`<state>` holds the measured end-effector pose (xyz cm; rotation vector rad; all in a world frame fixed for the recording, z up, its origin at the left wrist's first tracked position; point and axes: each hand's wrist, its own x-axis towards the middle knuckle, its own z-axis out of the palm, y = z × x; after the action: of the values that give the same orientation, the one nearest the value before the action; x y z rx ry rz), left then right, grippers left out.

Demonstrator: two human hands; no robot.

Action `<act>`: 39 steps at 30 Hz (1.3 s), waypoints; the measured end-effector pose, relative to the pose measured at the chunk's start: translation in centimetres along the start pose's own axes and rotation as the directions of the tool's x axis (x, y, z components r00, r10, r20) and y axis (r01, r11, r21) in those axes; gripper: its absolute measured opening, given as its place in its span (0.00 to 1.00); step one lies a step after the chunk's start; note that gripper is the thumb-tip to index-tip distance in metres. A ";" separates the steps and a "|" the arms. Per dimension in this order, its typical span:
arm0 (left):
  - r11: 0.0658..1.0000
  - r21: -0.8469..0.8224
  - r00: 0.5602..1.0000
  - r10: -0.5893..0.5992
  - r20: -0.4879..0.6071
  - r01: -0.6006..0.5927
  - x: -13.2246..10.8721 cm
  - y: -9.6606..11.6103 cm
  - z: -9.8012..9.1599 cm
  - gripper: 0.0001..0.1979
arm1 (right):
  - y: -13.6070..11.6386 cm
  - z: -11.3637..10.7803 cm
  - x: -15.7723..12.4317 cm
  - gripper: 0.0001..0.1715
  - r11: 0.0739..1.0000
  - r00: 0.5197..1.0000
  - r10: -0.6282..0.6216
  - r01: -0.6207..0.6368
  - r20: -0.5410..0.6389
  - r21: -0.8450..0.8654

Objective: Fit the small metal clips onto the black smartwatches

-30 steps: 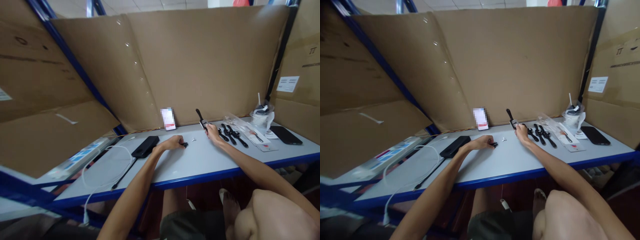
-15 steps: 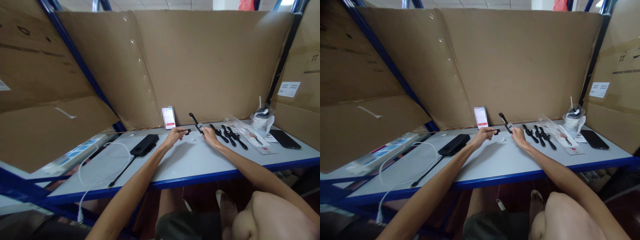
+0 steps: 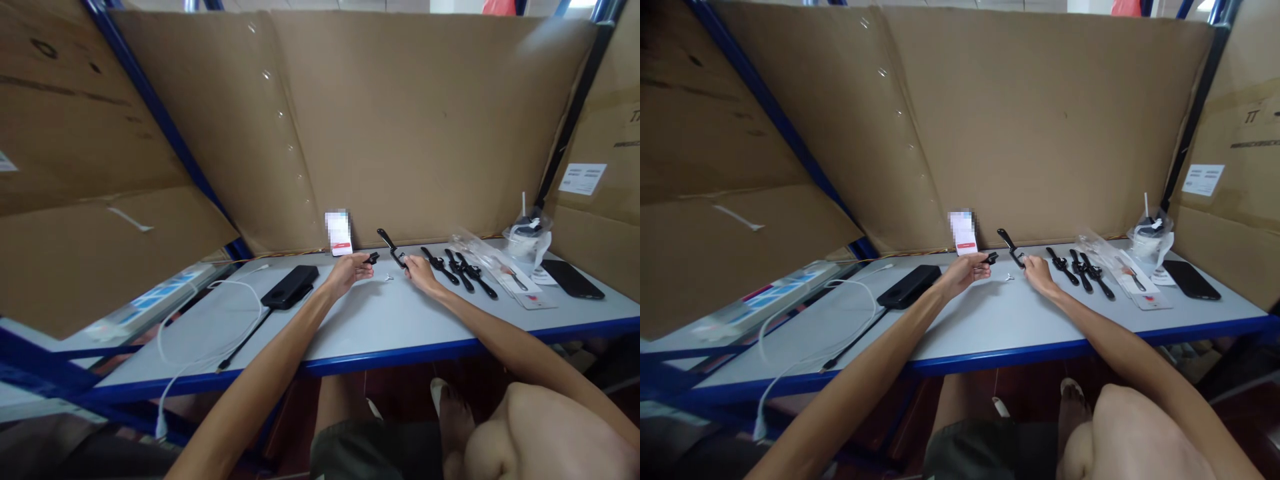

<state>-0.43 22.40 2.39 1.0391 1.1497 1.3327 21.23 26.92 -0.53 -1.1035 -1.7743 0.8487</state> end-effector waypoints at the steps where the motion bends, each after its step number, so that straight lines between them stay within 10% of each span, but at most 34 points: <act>1: 1.000 -0.015 1.000 -0.005 -0.007 0.005 0.1 0.0 0.0 0.08 | 0.0 0.0 0.0 0.22 1.000 1.000 -0.001 0.001 0.001 -0.002; 14: 0.992 -0.023 0.987 0.127 0.099 -0.125 -0.6 -0.2 0.8 0.11 | 0.2 0.1 0.0 0.22 0.999 1.000 -0.014 0.014 0.007 -0.044; 39: 0.977 0.045 0.977 0.210 -0.029 -0.209 -0.1 -1.0 1.3 0.14 | -0.3 0.5 -0.4 0.23 0.995 0.999 -0.022 0.027 0.043 -0.099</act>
<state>0.99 22.35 1.62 1.1990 1.1208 1.5013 20.75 26.41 -0.56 -1.1331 -1.8789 0.7806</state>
